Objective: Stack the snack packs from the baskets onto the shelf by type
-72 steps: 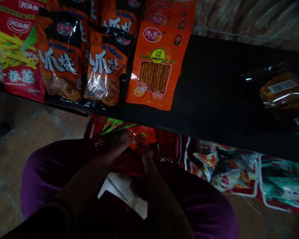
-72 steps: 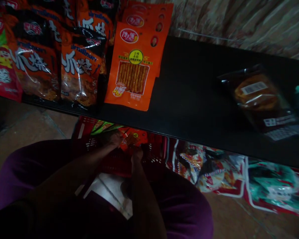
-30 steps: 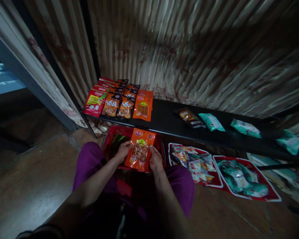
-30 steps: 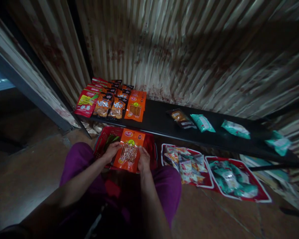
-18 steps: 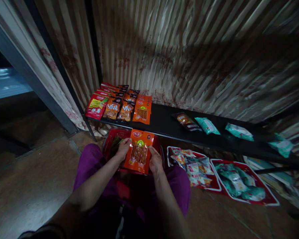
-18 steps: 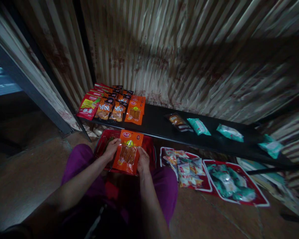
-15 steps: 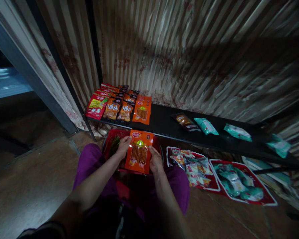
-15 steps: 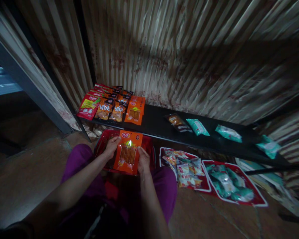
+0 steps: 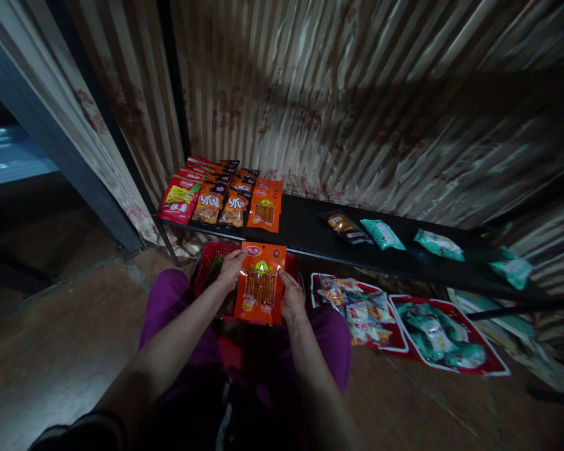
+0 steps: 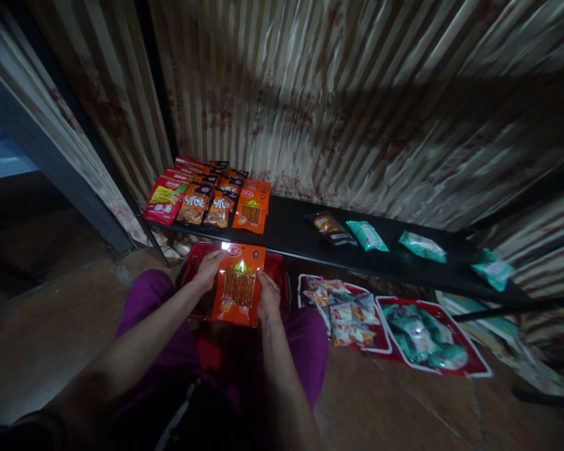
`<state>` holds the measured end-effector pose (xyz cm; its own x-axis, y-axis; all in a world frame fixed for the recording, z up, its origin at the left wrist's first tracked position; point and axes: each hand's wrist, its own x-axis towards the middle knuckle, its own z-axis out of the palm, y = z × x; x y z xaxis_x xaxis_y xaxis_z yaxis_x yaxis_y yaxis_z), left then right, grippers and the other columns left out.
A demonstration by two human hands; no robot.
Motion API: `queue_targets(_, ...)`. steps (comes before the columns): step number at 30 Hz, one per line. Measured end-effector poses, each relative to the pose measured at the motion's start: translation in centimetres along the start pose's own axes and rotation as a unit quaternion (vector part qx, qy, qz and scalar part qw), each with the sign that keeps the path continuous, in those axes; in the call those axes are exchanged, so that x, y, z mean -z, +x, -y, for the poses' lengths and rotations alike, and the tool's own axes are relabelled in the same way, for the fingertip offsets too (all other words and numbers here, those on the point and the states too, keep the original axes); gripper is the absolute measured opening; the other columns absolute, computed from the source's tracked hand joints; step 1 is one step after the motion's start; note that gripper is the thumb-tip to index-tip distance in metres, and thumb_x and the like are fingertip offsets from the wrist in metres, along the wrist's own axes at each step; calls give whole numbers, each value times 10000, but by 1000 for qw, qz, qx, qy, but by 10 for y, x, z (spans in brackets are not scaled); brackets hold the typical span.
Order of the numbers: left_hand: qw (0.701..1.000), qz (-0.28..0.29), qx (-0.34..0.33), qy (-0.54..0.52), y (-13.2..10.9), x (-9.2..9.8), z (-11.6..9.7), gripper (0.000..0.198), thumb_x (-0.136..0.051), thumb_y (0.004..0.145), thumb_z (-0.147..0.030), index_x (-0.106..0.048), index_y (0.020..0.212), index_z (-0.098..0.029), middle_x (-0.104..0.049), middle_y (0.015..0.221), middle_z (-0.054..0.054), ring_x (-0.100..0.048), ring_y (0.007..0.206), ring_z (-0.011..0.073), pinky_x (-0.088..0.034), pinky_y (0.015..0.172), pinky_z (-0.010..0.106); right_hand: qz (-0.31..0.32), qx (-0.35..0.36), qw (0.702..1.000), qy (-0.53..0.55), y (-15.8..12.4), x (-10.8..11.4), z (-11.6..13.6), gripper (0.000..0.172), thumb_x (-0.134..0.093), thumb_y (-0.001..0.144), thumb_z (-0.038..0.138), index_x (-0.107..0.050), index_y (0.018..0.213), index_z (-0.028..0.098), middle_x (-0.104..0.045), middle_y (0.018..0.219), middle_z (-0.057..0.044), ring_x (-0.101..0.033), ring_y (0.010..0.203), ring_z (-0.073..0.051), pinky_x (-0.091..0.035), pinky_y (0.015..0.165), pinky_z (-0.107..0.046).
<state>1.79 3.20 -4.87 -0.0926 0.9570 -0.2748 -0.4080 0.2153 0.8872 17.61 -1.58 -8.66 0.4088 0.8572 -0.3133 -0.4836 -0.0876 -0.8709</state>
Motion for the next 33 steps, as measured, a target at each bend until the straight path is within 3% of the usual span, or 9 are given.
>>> queue_targets(6, 998, 18, 53, 18, -2, 7, 0, 185, -710, 602, -298, -644, 706, -160, -633, 613, -12, -552, 568, 104, -403, 576, 213, -2, -58, 997, 53, 0, -4, 4, 269, -790, 588, 298, -693, 806, 175, -742, 731, -12, -689, 646, -177, -580, 608, -292)
queue_targets(14, 992, 56, 101, 46, -18, 18, 6, 160, -733, 571, -250, -637, 657, -155, -633, 591, 0, -526, 509, 92, -347, 515, 201, -10, -87, 993, 83, 7, -4, 4, 226, -761, 641, 245, -673, 829, 158, -744, 754, -32, -690, 648, -176, -583, 634, -308)
queue_targets(22, 993, 45, 101, 43, -23, 20, 4, 144, -741, 584, -238, -634, 640, -159, -633, 580, -13, -507, 502, 83, -384, 566, 212, 1, -67, 996, 63, 6, -4, 6, 186, -778, 632, 205, -671, 782, 180, -740, 748, -2, -686, 673, -146, -575, 656, -256)
queue_targets(33, 997, 27, 78, 11, -7, 17, 1, 155, -732, 617, -265, -641, 684, -160, -656, 616, 9, -559, 547, 117, -422, 595, 242, 97, -129, 987, 21, -28, -2, 15, 240, -773, 579, 156, -654, 783, 199, -736, 740, 14, -684, 675, -145, -562, 646, -248)
